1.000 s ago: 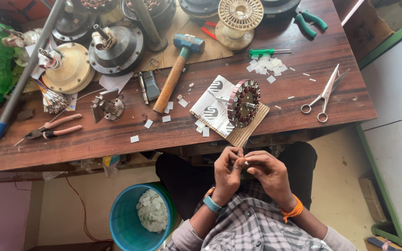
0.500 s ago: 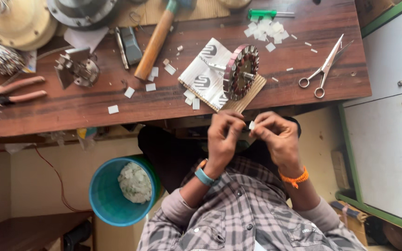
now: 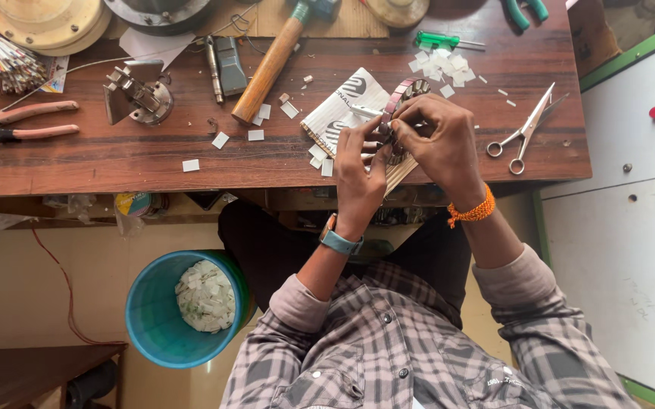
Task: The person sits at a workbench and cuts small pieces of white insulating paper with scissors, then presses each piece into a slot around the circumference of a motor armature, working around the part one slot at a time.
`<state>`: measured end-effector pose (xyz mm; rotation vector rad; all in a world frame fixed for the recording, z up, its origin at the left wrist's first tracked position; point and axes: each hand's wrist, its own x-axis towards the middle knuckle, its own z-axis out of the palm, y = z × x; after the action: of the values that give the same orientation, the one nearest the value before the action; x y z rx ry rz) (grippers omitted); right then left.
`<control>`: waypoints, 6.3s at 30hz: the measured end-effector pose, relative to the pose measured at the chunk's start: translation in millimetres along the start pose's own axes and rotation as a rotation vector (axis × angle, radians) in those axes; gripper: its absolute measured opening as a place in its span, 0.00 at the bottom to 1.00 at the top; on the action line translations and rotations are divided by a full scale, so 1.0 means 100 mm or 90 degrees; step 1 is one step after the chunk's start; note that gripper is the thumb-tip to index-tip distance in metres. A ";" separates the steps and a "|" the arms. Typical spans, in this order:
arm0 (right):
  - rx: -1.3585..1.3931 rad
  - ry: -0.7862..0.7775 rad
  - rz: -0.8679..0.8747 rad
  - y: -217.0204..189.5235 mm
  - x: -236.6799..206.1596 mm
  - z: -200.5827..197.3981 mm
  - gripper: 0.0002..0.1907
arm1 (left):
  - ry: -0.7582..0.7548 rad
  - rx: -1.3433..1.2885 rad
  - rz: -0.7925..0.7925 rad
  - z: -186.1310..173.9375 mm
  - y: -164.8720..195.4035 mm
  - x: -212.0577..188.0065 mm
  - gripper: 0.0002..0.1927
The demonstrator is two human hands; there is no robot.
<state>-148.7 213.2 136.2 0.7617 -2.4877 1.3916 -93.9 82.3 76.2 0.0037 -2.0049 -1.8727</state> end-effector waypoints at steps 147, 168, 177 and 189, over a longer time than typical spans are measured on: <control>0.505 -0.303 0.555 0.46 -2.20 -0.39 0.39 | -0.254 -0.150 -0.245 0.34 -0.10 -0.60 0.08; 0.433 -0.241 0.599 0.48 -2.22 -0.34 0.25 | -0.261 -0.088 -0.228 0.32 -0.20 -0.53 0.08; 0.360 -0.149 0.608 0.51 -2.20 -0.37 0.18 | -0.246 -0.225 -0.369 0.33 -0.30 -0.56 0.10; -0.429 -0.244 0.578 1.08 -0.87 -1.68 0.18 | -0.285 -0.316 -0.357 -0.18 -0.11 -0.90 0.05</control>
<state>-144.5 430.1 112.2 -0.3293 -3.4867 0.4192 -9.1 87.8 40.4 0.0102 -1.8584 -2.9168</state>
